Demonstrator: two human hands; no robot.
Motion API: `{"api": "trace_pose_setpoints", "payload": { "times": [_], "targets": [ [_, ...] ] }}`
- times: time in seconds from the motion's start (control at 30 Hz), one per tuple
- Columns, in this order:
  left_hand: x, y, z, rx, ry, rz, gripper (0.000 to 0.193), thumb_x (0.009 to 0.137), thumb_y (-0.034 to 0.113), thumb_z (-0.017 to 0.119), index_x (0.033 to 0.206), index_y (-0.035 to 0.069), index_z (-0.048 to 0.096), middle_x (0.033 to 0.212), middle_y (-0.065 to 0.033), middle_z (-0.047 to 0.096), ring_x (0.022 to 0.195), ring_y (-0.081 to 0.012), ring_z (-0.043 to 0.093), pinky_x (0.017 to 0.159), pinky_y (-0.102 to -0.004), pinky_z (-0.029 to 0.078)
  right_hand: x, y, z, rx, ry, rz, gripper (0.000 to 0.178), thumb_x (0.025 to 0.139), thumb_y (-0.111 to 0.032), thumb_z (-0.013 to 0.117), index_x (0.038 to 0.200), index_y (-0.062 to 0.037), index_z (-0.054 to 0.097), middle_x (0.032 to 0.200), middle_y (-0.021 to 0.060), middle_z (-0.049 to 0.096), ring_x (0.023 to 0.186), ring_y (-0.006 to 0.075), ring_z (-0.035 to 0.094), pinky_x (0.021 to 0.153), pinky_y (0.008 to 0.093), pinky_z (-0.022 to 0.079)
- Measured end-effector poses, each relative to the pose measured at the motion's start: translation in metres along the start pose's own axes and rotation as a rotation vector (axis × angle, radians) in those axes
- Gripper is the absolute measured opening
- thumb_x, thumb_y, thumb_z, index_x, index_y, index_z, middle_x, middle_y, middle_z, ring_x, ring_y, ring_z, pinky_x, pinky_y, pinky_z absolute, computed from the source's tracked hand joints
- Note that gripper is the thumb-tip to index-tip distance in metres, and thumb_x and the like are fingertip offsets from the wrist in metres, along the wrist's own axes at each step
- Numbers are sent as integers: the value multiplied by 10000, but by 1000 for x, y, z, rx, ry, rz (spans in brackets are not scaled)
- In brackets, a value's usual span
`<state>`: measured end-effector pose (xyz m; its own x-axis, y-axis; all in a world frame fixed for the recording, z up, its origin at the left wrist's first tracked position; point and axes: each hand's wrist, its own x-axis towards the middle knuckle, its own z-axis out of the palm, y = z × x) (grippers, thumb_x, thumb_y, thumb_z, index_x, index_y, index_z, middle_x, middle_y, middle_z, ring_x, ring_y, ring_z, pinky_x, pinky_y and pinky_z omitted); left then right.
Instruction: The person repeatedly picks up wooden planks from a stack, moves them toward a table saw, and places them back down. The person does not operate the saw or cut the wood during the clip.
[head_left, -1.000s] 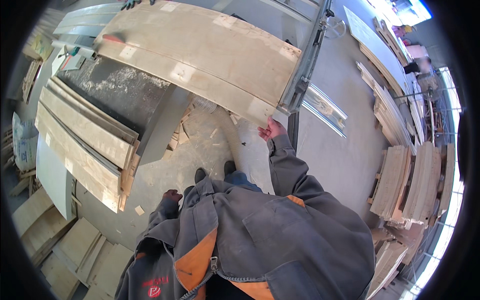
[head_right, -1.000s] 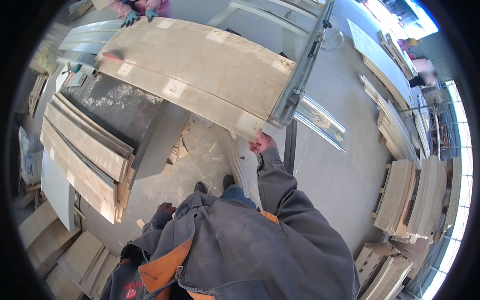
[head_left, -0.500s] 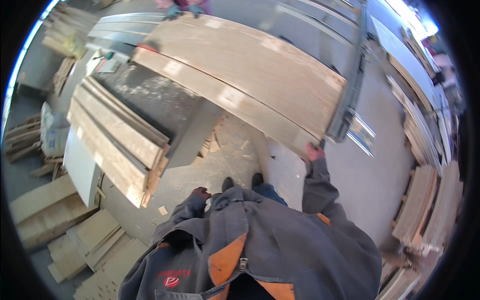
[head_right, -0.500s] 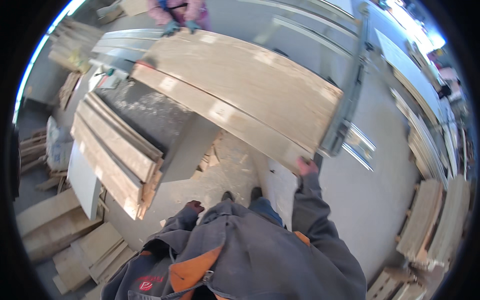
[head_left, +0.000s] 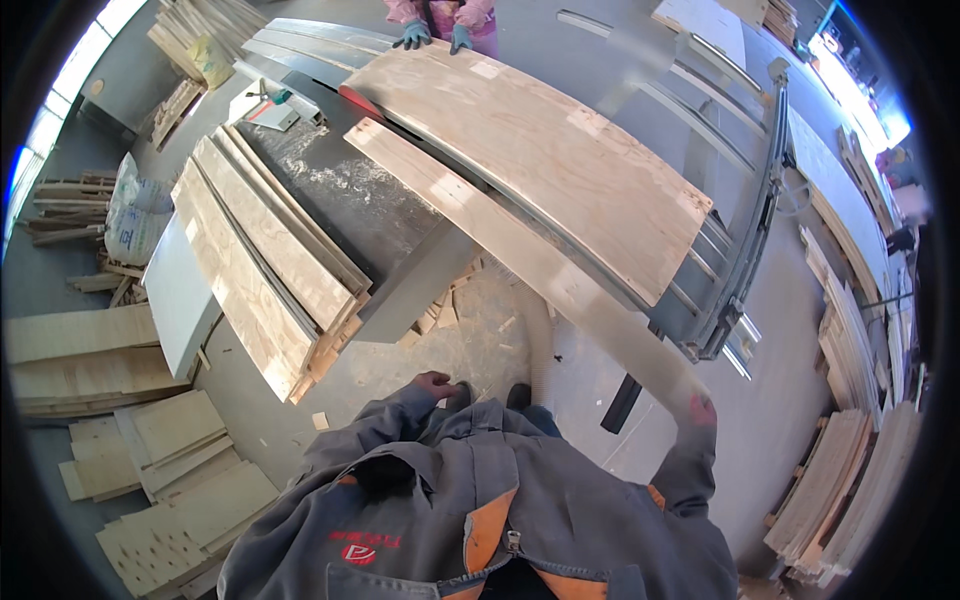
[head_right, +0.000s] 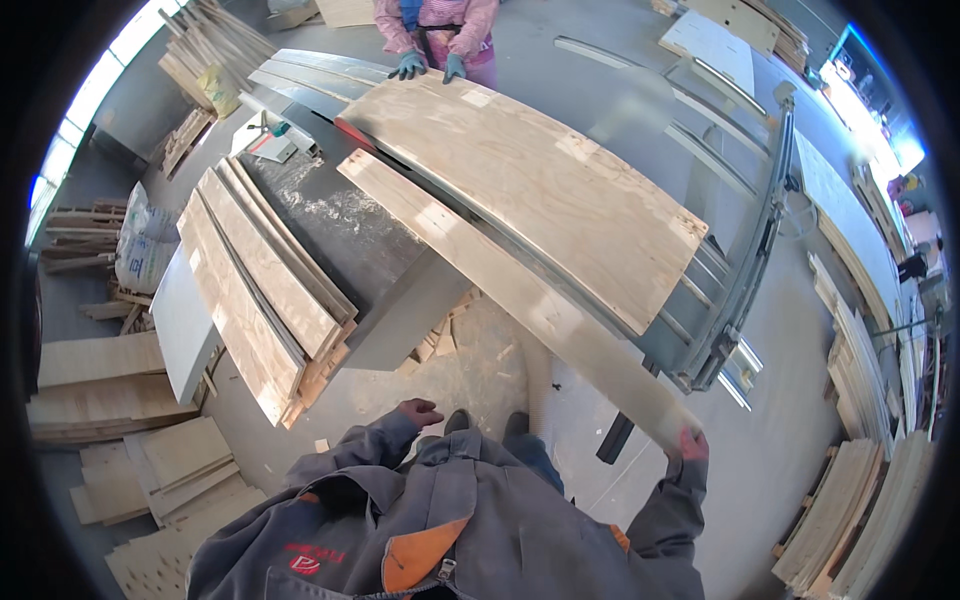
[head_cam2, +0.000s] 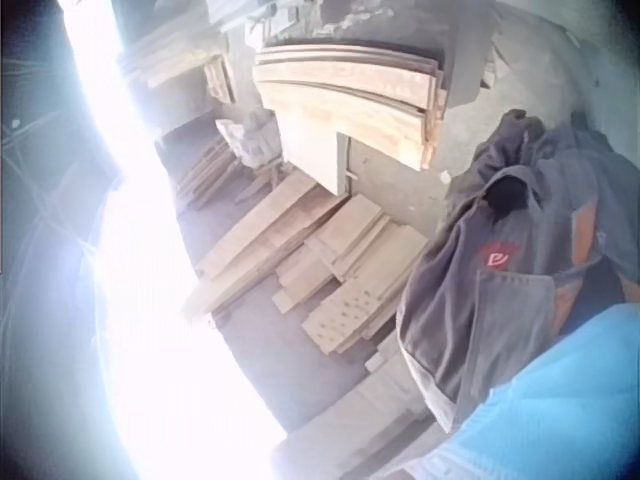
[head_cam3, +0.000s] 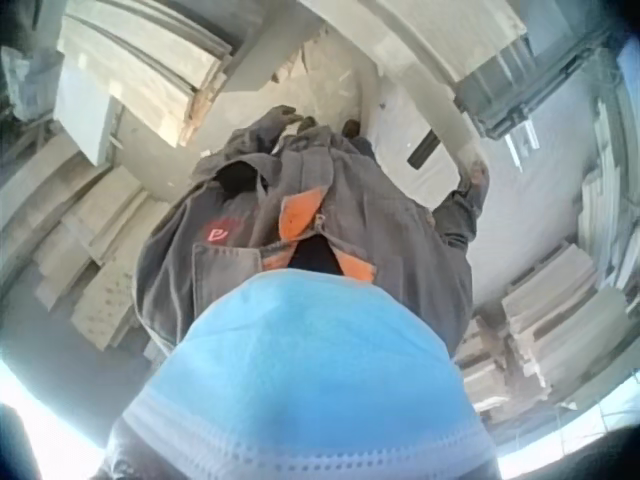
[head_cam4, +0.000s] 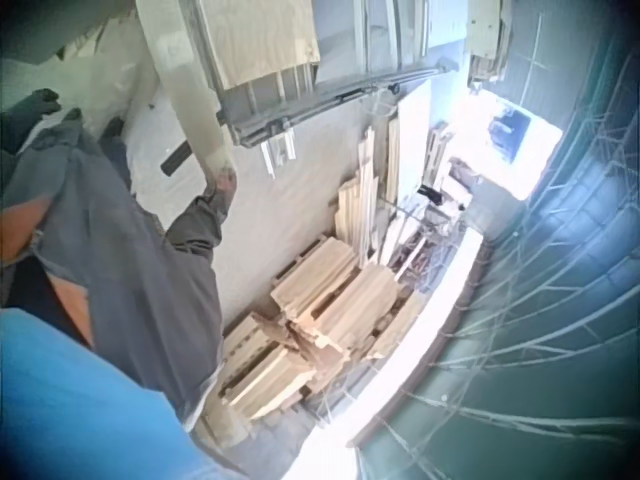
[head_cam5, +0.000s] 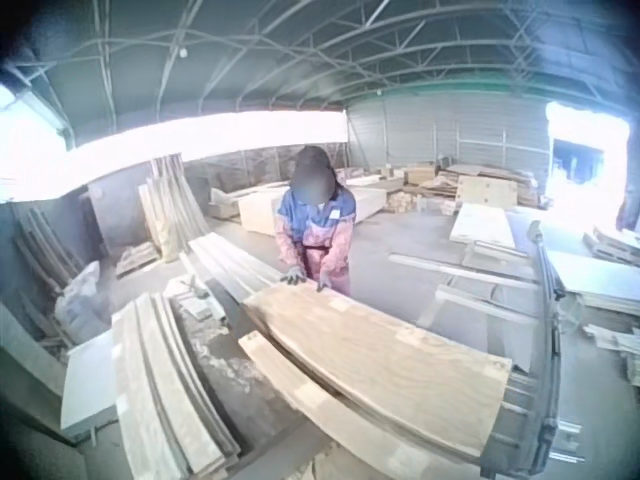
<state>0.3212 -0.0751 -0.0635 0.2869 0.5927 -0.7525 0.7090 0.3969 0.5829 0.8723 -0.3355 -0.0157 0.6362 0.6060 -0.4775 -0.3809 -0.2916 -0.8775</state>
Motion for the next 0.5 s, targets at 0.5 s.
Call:
{"api": "trace_pose_setpoints", "payload": {
  "times": [0.5],
  "targets": [
    [38,175,51,-1294,-322,97,359,815,320,666,1114,161,547,1044,28,617,933,-127,588,773,-335,469,-102,30,-39,-81,29,123,578,820,-304,591,1273,-5,392,1129,173,554,909,298,599,678,403,530]
  ]
}}
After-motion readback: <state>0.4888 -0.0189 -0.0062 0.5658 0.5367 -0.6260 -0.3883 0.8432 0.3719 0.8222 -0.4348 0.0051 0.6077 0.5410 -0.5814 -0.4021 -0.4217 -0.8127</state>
